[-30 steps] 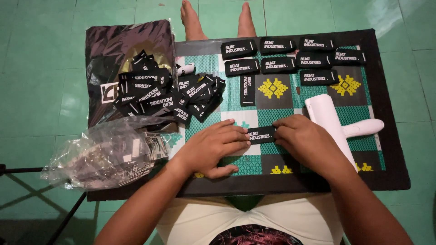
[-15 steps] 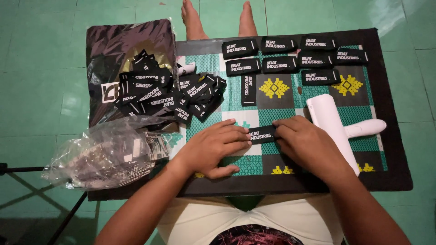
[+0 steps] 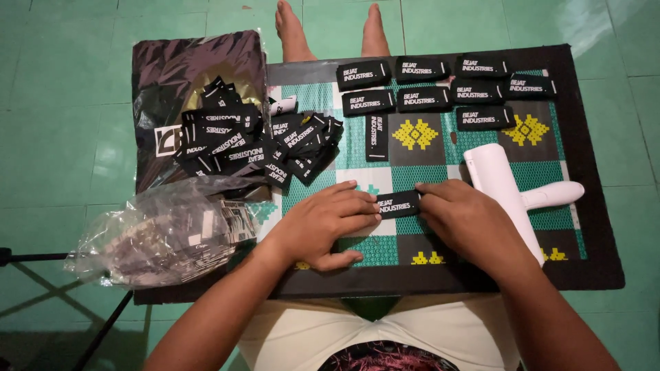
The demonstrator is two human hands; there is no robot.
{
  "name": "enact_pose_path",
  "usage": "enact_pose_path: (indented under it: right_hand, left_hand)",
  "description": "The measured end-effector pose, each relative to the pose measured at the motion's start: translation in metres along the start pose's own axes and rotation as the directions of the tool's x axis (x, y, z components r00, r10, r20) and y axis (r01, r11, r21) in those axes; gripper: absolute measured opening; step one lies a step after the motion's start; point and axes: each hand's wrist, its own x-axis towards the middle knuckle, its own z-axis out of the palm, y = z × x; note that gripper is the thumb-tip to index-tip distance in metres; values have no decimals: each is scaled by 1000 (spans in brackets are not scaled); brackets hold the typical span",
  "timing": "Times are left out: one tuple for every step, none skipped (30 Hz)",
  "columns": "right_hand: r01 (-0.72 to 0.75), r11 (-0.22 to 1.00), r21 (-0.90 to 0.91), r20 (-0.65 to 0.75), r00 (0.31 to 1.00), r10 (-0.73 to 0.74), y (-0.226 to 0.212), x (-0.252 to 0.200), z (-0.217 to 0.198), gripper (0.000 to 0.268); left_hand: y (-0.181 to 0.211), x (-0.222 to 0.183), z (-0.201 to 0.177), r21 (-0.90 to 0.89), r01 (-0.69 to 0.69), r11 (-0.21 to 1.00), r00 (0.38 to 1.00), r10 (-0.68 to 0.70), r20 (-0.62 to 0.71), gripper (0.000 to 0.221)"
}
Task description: Cleaning small black clothing labels using a lint roller and arranging them on a mat.
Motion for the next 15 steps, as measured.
enact_pose_path:
  right_hand:
    - [-1, 1000, 0, 0, 1000, 1, 3, 0, 2, 10]
    - [6, 1000, 0, -14, 1000, -6, 6, -1, 4, 9]
    - [13, 1000, 0, -29, 1000, -13, 9, -1, 7, 8]
    - [12, 1000, 0, -29, 1000, -12, 10, -3, 7, 8]
    - [-8, 1000, -20, -32, 999, 7, 11, -4, 8, 8]
    - [-28, 999, -40, -35, 999, 27, 12, -6, 9, 9]
    - [-28, 999, -40, -36, 999, 27, 14, -7, 9, 9]
    - [-19, 999, -49, -49, 999, 17, 16, -8, 10, 11]
    - [-10, 998, -59, -64, 998, 6, 18, -9, 10, 14]
    - [-9, 998, -59, -64, 998, 6, 12, -7, 3, 14]
    - [4, 1000, -13, -83, 997, -5, 6, -6, -3, 11]
    - [18, 999, 33, -103, 995, -15, -1, -4, -10, 8]
    - [17, 999, 33, -104, 994, -14, -1, -3, -6, 8]
    - [49, 998, 46, -121, 992, -43, -1, -1, -1, 9]
    - [79, 995, 59, -138, 988, -70, -1, 0, 3, 9]
  left_hand:
    - [0, 0, 0, 0, -1, 1000, 1000, 1, 0, 60]
    - [0, 0, 0, -3, 3, 1000, 1000, -3, 2, 60]
    - [0, 0, 0, -5, 6, 1000, 1000, -6, 4, 61]
    - [0, 0, 0, -5, 5, 1000, 1000, -5, 5, 61]
    - [0, 0, 1, -5, 4, 1000, 1000, -4, 4, 61]
    - [-1, 0, 1, -4, 4, 1000, 1000, -4, 3, 61]
    - [-1, -1, 1, -4, 4, 1000, 1000, -4, 3, 61]
    - [-1, -1, 2, -7, 5, 1000, 1000, -5, 2, 61]
    - [-1, -1, 2, -10, 6, 1000, 1000, -6, 0, 61]
    - [-2, -1, 2, -9, 6, 1000, 1000, -6, 0, 61]
    - [-2, -1, 2, -9, 7, 1000, 1000, -7, 5, 60]
    - [-2, -1, 2, -10, 8, 1000, 1000, -8, 10, 60]
    - [-2, -1, 2, -9, 7, 1000, 1000, -7, 11, 60]
    - [-2, -1, 2, -10, 7, 1000, 1000, -7, 8, 60]
    - [-1, -1, 2, -11, 7, 1000, 1000, -7, 6, 60]
